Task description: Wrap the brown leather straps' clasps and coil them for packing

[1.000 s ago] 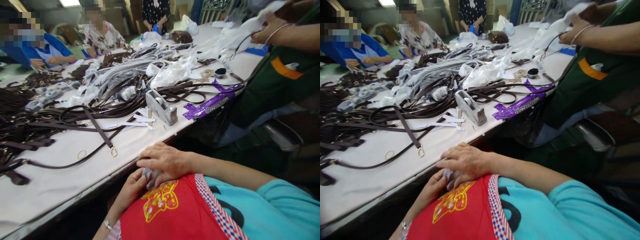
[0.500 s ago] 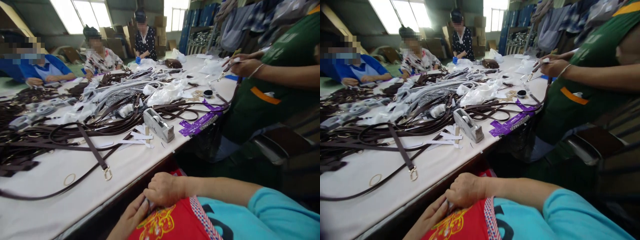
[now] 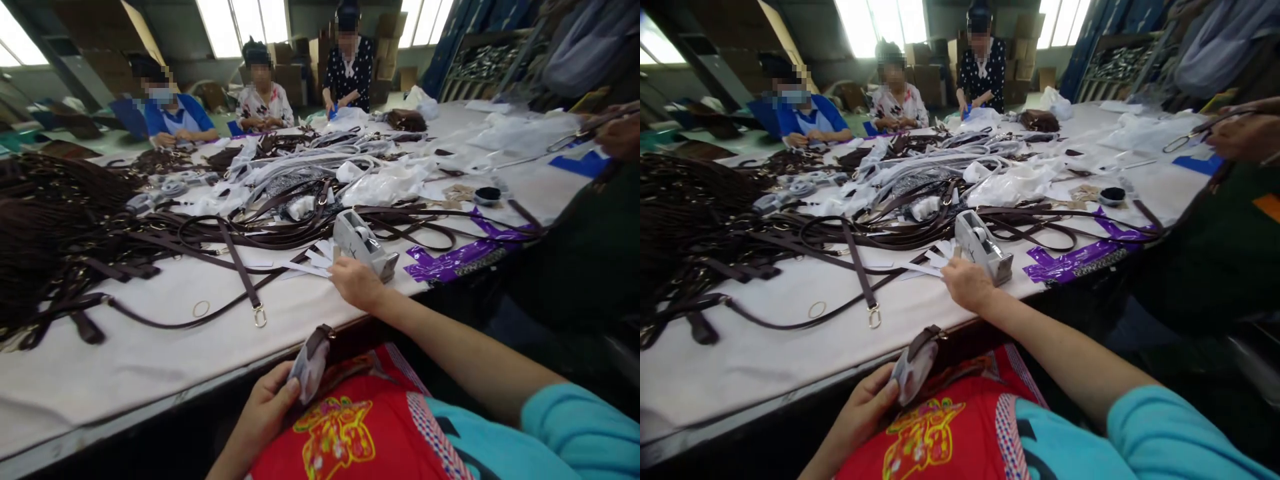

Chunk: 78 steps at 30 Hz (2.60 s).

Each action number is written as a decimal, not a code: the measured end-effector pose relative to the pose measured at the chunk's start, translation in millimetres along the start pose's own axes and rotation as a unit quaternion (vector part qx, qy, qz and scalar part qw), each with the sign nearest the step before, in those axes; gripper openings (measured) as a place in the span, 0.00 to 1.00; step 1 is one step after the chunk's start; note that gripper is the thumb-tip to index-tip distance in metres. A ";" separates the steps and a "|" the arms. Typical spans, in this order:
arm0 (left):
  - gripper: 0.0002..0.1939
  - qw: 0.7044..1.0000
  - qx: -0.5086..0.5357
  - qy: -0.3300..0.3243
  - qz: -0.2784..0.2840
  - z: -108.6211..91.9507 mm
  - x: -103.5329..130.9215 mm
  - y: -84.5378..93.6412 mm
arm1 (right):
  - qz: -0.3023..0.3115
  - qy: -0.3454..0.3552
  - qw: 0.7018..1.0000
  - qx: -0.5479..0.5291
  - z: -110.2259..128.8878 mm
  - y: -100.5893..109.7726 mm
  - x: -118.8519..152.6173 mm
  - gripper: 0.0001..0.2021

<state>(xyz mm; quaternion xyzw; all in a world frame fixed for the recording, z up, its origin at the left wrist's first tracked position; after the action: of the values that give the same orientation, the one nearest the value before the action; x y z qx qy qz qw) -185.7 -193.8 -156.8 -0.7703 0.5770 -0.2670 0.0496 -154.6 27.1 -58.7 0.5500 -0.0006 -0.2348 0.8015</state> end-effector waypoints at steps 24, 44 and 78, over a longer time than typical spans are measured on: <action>0.15 0.970 0.190 -0.122 -0.084 -52.3 -2.5 19.2 | -0.143 -0.080 0.984 -0.072 -15.6 26.9 -5.9 0.10; 0.21 0.980 0.169 -0.100 -0.036 -53.0 -28.5 -15.5 | 0.053 -0.298 0.682 -0.665 48.8 -48.3 64.9 0.12; 0.18 0.979 -0.141 -0.140 -0.047 -60.6 -10.9 -36.3 | 0.033 -0.280 0.577 -0.767 45.6 -92.1 95.3 0.16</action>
<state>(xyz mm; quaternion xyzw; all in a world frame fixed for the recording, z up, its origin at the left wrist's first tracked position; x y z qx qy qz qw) -184.9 -157.9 -95.1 -0.8254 0.5597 -0.0743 0.0080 -116.3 -75.2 -146.4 -0.3628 -0.0626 -0.2633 0.8917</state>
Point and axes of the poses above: each hand's wrist, its own x-axis away from the middle knuckle, its own y-axis out of the back of the hand, z = x × y, the point moved 10 cm from there along -x, towards the middle knuckle
